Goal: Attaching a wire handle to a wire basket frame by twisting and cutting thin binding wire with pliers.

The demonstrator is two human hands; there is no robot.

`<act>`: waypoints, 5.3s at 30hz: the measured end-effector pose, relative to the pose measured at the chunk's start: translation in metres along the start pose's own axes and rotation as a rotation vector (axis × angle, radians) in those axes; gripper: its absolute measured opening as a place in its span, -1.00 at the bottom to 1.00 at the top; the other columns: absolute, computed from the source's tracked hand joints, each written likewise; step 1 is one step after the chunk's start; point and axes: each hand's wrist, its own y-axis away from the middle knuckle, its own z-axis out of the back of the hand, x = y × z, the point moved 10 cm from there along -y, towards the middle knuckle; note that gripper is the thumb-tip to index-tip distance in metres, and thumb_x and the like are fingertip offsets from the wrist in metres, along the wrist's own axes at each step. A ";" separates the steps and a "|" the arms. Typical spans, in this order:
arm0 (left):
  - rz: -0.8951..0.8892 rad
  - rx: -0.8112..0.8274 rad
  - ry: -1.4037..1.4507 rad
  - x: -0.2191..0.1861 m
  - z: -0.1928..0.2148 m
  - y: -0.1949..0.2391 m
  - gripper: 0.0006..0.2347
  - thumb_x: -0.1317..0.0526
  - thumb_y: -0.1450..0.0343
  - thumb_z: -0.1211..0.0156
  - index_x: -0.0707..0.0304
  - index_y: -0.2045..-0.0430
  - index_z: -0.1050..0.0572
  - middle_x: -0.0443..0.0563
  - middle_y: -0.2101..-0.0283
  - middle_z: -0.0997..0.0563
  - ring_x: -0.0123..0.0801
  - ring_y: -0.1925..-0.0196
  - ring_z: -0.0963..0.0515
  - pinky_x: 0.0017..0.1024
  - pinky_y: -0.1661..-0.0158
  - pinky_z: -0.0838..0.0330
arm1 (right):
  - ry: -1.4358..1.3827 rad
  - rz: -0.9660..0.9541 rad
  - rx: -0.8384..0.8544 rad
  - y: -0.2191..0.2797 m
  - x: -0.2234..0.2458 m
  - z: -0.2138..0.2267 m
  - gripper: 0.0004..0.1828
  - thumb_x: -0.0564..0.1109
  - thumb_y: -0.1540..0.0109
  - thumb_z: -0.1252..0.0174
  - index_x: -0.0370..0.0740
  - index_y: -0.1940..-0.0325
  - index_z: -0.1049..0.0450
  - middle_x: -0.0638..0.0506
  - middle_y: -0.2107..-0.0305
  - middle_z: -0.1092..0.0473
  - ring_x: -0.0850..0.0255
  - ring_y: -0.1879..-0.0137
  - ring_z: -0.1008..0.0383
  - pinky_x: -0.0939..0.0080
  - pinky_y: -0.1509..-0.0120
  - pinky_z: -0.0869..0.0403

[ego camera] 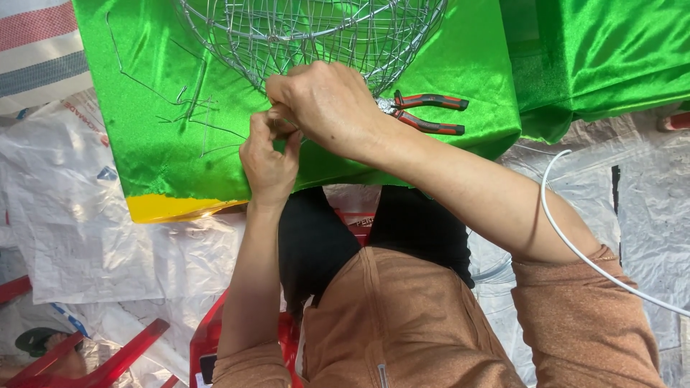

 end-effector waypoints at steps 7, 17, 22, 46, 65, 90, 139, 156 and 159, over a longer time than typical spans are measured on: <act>-0.124 -0.053 0.021 -0.012 0.006 -0.011 -0.87 0.38 -0.49 -0.27 0.23 0.21 -0.41 -0.01 0.26 -0.57 -0.22 0.31 -0.66 -0.31 0.22 -0.48 | 0.064 -0.022 0.047 -0.005 -0.003 -0.007 -0.73 -0.06 -0.22 -0.16 -0.17 0.49 -0.28 -0.03 0.66 -0.38 -0.25 0.61 -0.37 -0.23 0.60 -0.28; -0.159 -0.065 0.101 -0.005 0.004 -0.013 -0.83 0.38 -0.45 -0.34 0.32 0.19 -0.45 0.06 0.24 -0.56 -0.19 0.26 -0.58 -0.34 0.20 -0.54 | 0.229 0.144 -0.217 0.012 0.008 0.008 -0.64 -0.05 -0.34 -0.25 -0.13 0.46 -0.28 0.06 0.66 -0.23 0.06 0.67 -0.22 0.01 0.71 -0.16; -0.170 -0.091 0.057 -0.009 0.007 -0.011 -0.84 0.30 -0.46 -0.33 0.28 0.23 -0.44 0.02 0.28 -0.57 -0.20 0.27 -0.56 -0.31 0.22 -0.48 | 0.234 0.151 -0.247 0.014 0.012 0.017 -0.59 -0.02 -0.36 -0.33 -0.08 0.49 -0.33 0.13 0.68 -0.23 0.18 0.63 -0.25 0.10 0.70 -0.16; -0.116 -0.062 0.094 -0.018 0.004 -0.005 -0.82 0.50 -0.34 -0.29 0.32 0.38 -0.38 0.02 0.37 -0.49 -0.23 0.36 -0.51 -0.32 0.30 -0.47 | 0.116 0.068 -0.124 0.005 -0.003 0.011 -0.52 0.04 -0.30 -0.46 -0.08 0.55 -0.35 0.12 0.71 -0.30 0.12 0.62 -0.30 0.04 0.64 -0.16; -0.092 0.144 0.172 -0.026 0.005 0.002 -0.87 0.47 -0.40 -0.35 0.32 0.35 -0.48 0.06 0.33 -0.53 -0.16 0.28 -0.61 -0.32 0.24 -0.55 | -0.194 0.152 -0.457 0.077 0.012 0.045 -0.88 -0.10 -0.37 -0.26 -0.18 0.20 -0.57 -0.03 0.26 -0.53 0.03 0.17 -0.49 0.06 0.07 -0.46; 0.095 0.060 0.285 0.008 -0.007 0.021 -0.83 0.62 -0.33 -0.25 0.43 0.33 -0.51 0.20 0.36 -0.69 -0.08 0.22 -0.74 -0.18 0.18 -0.66 | -0.142 0.105 -0.540 0.076 -0.006 -0.014 -0.91 -0.03 -0.35 -0.19 0.02 0.22 -0.55 0.13 0.48 -0.49 0.15 0.34 -0.58 0.21 0.27 -0.57; -0.049 -0.095 0.357 0.030 -0.012 -0.038 -0.84 0.54 -0.35 -0.38 0.36 0.30 -0.58 0.26 0.34 -0.70 -0.09 0.33 -0.75 -0.28 0.32 -0.66 | -0.190 -0.084 -0.412 0.147 -0.057 -0.057 -0.92 -0.01 -0.32 -0.24 0.02 0.19 -0.61 0.08 0.39 -0.55 0.06 0.29 -0.52 0.16 0.22 -0.54; -0.079 -0.254 0.209 0.027 -0.019 -0.016 -0.81 0.39 -0.33 -0.43 0.30 0.25 -0.55 0.14 0.21 -0.65 0.00 0.32 -0.73 -0.21 0.35 -0.67 | -0.409 -0.249 -0.388 0.141 -0.075 -0.042 -0.87 -0.15 -0.30 -0.25 -0.04 0.10 -0.66 0.04 0.38 -0.61 0.16 0.32 -0.55 0.14 0.19 -0.50; -0.018 -0.230 0.179 0.042 -0.031 -0.006 -0.80 0.31 -0.29 -0.49 0.17 0.29 -0.59 -0.02 0.33 -0.65 -0.14 0.33 -0.73 -0.27 0.37 -0.66 | -0.410 -0.241 -0.426 0.128 -0.067 -0.024 -0.87 -0.15 -0.28 -0.27 0.00 0.12 -0.68 0.08 0.40 -0.62 0.29 0.35 -0.51 0.25 0.21 -0.48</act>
